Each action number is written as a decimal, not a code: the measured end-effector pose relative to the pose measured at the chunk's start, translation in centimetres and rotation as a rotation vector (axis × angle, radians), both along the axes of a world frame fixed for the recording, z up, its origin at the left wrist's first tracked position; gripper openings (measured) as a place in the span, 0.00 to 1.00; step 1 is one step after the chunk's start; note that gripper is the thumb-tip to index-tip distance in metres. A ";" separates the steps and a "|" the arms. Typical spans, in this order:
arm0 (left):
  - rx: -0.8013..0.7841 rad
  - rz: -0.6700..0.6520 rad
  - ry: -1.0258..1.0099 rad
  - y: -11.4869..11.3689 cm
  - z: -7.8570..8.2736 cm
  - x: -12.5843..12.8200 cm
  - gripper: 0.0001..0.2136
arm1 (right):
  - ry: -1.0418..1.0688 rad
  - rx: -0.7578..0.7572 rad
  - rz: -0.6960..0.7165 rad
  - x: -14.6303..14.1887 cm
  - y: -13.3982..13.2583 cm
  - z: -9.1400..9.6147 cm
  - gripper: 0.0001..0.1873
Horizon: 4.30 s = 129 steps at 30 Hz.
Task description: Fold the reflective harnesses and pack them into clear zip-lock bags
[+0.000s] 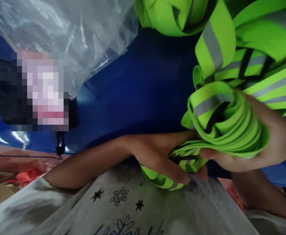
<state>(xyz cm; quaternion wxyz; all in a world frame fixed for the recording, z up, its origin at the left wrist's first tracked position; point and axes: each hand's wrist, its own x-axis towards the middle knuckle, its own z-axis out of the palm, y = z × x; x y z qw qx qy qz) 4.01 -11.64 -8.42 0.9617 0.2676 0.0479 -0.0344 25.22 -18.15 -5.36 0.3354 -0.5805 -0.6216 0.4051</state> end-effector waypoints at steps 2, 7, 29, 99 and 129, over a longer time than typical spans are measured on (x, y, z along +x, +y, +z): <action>0.024 -0.009 -0.022 -0.1 0.0 -0.1 0.13 | 0.006 0.109 -0.026 -0.4 0.2 -0.7 0.44; 0.064 0.043 0.050 -0.9 0.5 -0.6 0.07 | 0.097 0.476 -0.031 -1.3 0.7 -3.1 0.42; 0.431 0.277 0.254 -3.7 0.6 0.4 0.13 | -0.119 0.668 -0.140 -2.0 -0.5 -3.6 0.27; 0.677 0.367 0.254 -2.7 0.1 -3.5 0.16 | -0.410 0.670 0.038 -3.8 -1.3 -1.3 0.29; 2.498 1.145 -0.327 0.3 0.4 -4.2 0.36 | 0.745 -0.387 -0.028 -5.1 -0.5 -0.9 0.23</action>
